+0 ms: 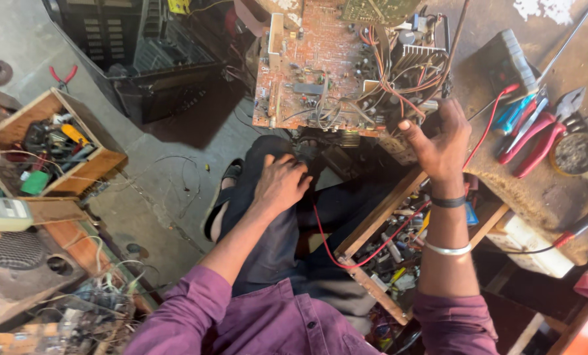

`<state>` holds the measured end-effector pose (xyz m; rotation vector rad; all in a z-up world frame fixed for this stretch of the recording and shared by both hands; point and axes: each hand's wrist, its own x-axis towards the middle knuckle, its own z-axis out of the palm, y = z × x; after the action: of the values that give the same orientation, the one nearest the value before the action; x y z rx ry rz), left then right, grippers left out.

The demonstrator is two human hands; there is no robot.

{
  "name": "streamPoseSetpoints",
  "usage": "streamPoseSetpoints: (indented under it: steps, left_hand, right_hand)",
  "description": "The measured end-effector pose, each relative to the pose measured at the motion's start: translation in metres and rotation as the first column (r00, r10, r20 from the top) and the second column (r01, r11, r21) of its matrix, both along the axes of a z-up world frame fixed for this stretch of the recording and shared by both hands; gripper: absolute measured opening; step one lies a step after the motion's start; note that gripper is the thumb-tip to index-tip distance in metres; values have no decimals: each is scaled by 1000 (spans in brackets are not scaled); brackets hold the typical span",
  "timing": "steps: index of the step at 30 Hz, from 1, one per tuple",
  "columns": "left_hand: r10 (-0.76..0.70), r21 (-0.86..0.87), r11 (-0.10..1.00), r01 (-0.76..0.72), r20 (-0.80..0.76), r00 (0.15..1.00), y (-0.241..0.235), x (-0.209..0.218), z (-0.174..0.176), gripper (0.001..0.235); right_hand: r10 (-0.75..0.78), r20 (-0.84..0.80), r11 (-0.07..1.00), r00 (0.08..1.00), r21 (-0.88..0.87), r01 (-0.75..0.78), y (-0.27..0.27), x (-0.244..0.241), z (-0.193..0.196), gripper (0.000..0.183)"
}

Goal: The person works on a green circuit board, using a soldering iron to make connections and a multimeter to test components. They flip the board over to inspect the other side and continue adjusting wires and components.

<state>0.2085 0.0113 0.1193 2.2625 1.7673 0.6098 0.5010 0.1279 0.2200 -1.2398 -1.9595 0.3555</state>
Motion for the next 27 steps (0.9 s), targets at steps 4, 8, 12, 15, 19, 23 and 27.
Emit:
streamPoseSetpoints:
  steps: [4,8,12,15,19,23,27]
  left_hand:
    - [46,-23,999,-47,-49,998,-5,-4,6,21]
    - [111,-4,994,-111,-38,993,-12,-8,12,19]
    - [120,50,992,-119,-9,993,-27,-12,14,20]
    - [123,93,987,-127,49,991,-32,-8,12,19]
    - [70,71,994,-84,182,981,-32,-9,9,18]
    - [61,0,998,-61,92,994,-16,-9,4,19]
    - [67,-29,997,-65,71,995,-3,-21,-2,17]
  right_hand:
    - [92,-194,995,977,-16,-97,2,2,-4,55]
    - [33,-152,999,988,-25,-37,8,7,-7,56]
    - [8,-166,998,986,-57,-18,3,4,-17,59]
    - [9,-69,1000,998,15,-8,4,8,-13,62]
    - [-8,-19,999,1000,38,9,0,5,-10,63]
    - [-22,-33,999,999,27,23,1,3,-6,66]
    - [-64,-98,996,993,-75,56,2,2,-6,69]
